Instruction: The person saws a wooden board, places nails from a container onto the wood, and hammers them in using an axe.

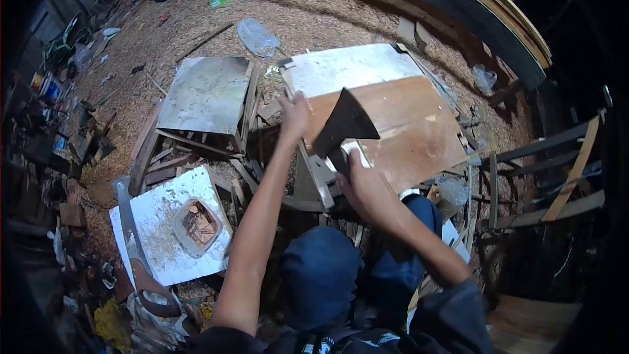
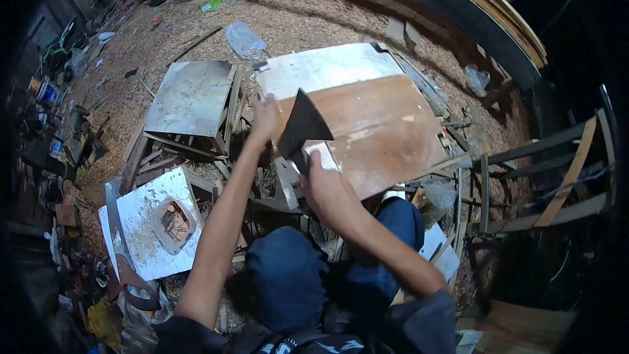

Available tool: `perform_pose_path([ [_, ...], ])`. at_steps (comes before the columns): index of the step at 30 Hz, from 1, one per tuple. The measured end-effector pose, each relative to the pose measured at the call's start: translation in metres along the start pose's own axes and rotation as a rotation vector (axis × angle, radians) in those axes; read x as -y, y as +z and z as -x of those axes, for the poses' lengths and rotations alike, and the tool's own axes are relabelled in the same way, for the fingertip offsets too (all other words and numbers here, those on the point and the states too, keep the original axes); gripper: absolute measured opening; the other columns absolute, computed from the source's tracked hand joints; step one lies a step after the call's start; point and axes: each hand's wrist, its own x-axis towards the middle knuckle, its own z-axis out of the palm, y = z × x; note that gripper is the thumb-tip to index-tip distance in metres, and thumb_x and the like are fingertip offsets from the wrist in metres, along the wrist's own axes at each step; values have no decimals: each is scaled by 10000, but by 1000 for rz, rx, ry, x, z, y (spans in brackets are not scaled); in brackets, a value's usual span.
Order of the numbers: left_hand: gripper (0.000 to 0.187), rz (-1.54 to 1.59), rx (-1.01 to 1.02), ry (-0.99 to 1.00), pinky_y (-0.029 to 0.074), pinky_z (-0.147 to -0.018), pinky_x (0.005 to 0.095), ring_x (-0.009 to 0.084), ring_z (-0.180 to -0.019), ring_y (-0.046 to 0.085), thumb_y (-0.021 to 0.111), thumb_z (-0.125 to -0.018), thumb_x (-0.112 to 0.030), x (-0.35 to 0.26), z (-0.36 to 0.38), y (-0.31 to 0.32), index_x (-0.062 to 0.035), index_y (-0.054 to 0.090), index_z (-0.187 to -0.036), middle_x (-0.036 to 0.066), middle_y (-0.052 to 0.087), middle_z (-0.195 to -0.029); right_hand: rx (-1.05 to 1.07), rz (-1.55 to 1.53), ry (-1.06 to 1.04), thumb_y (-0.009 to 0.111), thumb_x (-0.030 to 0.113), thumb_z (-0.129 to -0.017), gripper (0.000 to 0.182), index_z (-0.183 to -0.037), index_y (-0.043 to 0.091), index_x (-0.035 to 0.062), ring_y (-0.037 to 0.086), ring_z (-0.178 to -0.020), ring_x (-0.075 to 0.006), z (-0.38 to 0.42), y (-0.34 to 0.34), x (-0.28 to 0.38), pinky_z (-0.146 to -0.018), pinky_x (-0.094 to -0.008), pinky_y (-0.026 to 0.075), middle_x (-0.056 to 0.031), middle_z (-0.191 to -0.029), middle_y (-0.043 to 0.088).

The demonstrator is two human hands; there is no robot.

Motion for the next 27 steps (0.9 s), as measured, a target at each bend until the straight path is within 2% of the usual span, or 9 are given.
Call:
perform_pose_path([
  [1,795,11,24,-13,329,-1102,445,499,-1306,432,407,-1002,-457,0,-1,-6,106,100,-1471,410,423,-1369,-107,89,-164,538,168,-955,337,-1100,397,-103,594,-702,-527,1,-3,-5,-642,-583,461,-337,-726,597],
  [6,800,18,-20,21,316,-1108,435,485,-1308,432,395,-1005,-455,6,-7,-1,117,79,-1467,412,412,-1370,-105,-65,-49,547,178,-964,319,-1131,378,-35,583,-688,-529,10,-64,33,-619,-586,444,-330,-726,595],
  [9,800,34,13,58,318,-1106,431,478,-1299,444,394,-1006,-451,2,-5,-4,125,77,-1463,411,426,-1356,-332,-74,7,532,187,-977,290,-1124,373,-6,602,-687,-518,19,-69,50,-602,-594,439,-313,-704,600],
  [11,804,66,16,20,317,-1106,426,473,-1302,444,397,-1006,-453,-3,-2,-5,129,80,-1462,416,438,-1341,-301,67,47,570,153,-949,294,-1144,428,-15,605,-718,-510,11,-22,25,-641,-582,440,-301,-797,626],
  [12,805,73,23,-7,317,-1107,426,473,-1303,443,398,-1006,-455,-6,0,-8,125,81,-1465,414,440,-1342,105,105,193,553,179,-950,312,-1143,417,-25,614,-767,-511,0,-10,19,-677,-590,445,-324,-830,630],
  [15,824,110,47,7,318,-1108,432,483,-1309,436,403,-995,-479,32,-32,-2,103,88,-1484,410,430,-1363,8,187,-66,541,202,-968,309,-1107,406,-40,600,-735,-514,-7,-8,3,-660,-583,444,-338,-813,610],
  [20,833,95,194,7,312,-1111,440,500,-1318,412,407,-979,-487,86,-75,11,102,102,-1482,412,422,-1365,-152,93,-116,537,171,-962,235,-1067,406,7,592,-631,-492,5,-52,41,-570,-578,445,-270,-676,613],
  [25,817,169,175,21,319,-1106,436,489,-1303,429,420,-990,-457,60,-54,2,122,89,-1461,416,430,-1343,-105,240,-44,560,204,-959,253,-1096,431,35,611,-656,-490,-1,-17,19,-608,-581,470,-253,-693,633],
  [27,834,27,100,-92,303,-1121,433,494,-1328,400,418,-989,-487,-4,-10,-17,118,93,-1463,410,395,-1389,-8,232,-73,569,210,-956,279,-1091,434,7,623,-703,-492,-6,-7,-4,-644,-586,477,-268,-721,637],
])
